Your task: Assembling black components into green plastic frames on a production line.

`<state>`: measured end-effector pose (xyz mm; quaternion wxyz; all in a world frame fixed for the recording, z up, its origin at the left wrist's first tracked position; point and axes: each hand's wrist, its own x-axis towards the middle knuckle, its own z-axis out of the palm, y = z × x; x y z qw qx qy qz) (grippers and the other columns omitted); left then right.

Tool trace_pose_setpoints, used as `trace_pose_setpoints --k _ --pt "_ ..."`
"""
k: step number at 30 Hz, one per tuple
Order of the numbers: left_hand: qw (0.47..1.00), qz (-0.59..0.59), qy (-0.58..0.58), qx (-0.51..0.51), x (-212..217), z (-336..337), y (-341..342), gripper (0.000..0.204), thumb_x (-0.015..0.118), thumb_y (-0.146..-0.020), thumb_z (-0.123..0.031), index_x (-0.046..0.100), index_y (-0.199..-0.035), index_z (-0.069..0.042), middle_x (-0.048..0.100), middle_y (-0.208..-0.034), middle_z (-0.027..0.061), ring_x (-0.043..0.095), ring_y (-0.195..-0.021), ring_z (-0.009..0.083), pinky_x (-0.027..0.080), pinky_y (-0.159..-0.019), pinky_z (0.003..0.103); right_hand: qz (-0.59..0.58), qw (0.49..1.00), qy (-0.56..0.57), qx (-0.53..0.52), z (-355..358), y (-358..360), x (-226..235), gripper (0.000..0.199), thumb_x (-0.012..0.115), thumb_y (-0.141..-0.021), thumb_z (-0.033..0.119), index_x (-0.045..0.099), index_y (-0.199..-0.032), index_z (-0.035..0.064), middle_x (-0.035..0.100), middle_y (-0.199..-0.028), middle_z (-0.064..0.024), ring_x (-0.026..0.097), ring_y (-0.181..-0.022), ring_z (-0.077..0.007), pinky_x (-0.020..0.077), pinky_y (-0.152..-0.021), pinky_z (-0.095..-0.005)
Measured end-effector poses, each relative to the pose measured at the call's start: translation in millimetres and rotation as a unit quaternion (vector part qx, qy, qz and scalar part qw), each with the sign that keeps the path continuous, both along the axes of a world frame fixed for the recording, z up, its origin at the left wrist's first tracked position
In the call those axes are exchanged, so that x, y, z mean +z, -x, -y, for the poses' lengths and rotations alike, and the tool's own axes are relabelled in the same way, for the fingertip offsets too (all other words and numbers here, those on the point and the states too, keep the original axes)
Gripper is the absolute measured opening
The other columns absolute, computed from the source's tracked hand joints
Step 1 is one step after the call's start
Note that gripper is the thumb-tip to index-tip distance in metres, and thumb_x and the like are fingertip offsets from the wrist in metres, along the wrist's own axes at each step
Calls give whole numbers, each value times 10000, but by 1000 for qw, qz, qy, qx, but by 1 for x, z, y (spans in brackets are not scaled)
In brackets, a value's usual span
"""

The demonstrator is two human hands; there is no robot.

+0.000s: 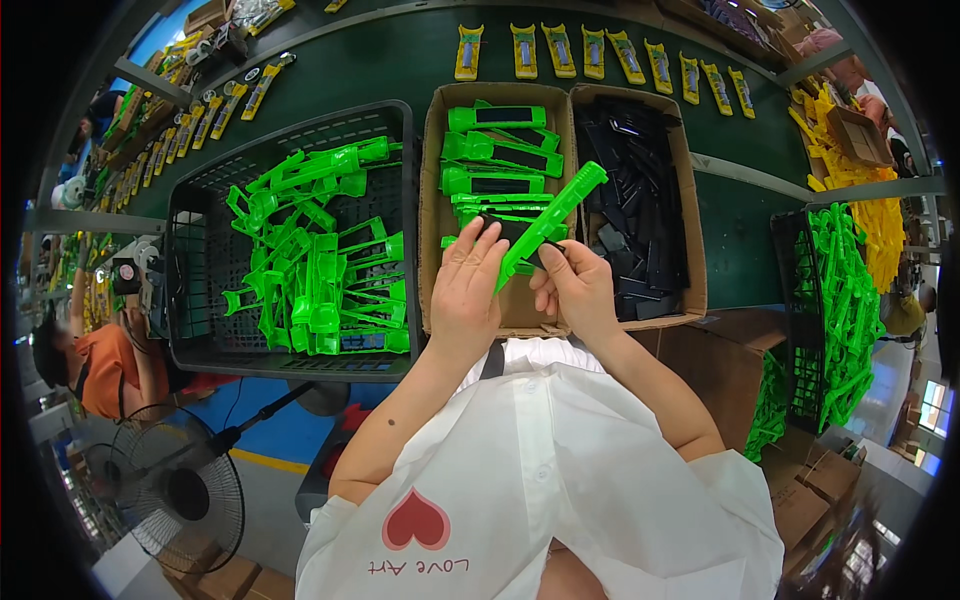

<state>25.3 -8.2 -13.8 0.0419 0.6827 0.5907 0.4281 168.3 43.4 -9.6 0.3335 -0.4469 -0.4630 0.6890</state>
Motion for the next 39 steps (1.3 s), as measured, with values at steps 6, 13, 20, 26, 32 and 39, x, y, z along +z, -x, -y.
trace_pose_setpoints --k 6,13,20,26,32,39 --pt "910 363 186 69 16 10 35 203 541 -778 16 587 -975 -7 580 -924 88 569 -820 149 445 -658 234 74 990 44 110 -23 -32 8 158 525 -849 148 509 -751 26 536 -533 -24 453 -357 -54 336 -321 -166" --pt "758 456 462 -59 12 4 64 134 561 -806 -50 573 -922 18 604 -780 70 578 -672 130 469 -609 250 148 968 30 203 -18 -17 28 156 524 -852 146 525 -775 11 537 -540 -23 473 -387 -51 347 -350 -168" --pt "739 469 479 -70 5 5 62 133 541 -827 -79 558 -917 17 599 -740 82 575 -640 133 462 -574 244 269 944 13 190 -13 -10 32 186 528 -848 159 519 -767 -7 539 -547 -35 500 -401 -64 372 -354 -199" --pt "745 484 456 -44 0 2 53 129 560 -813 -62 558 -908 25 600 -739 79 585 -641 136 457 -561 246 441 858 -181 194 -17 -5 14 317 572 -807 249 451 -655 -1 530 -521 -92 562 -462 -203 440 -434 -301" --pt "736 487 464 -81 -7 5 53 144 565 -802 -54 572 -921 27 602 -752 97 586 -694 128 464 -604 259 419 884 -145 149 -23 -19 5 391 665 -709 338 493 -759 -10 562 -620 -150 580 -635 -263 443 -545 -330" --pt "920 -202 324 -91 -4 -9 12 152 590 -743 -168 534 -737 -27 562 -688 124 550 -729 311 431 -658 394 373 901 -157 153 -16 -27 -18 318 677 -713 242 533 -836 -13 610 -708 -147 575 -574 -219 430 -536 -305"
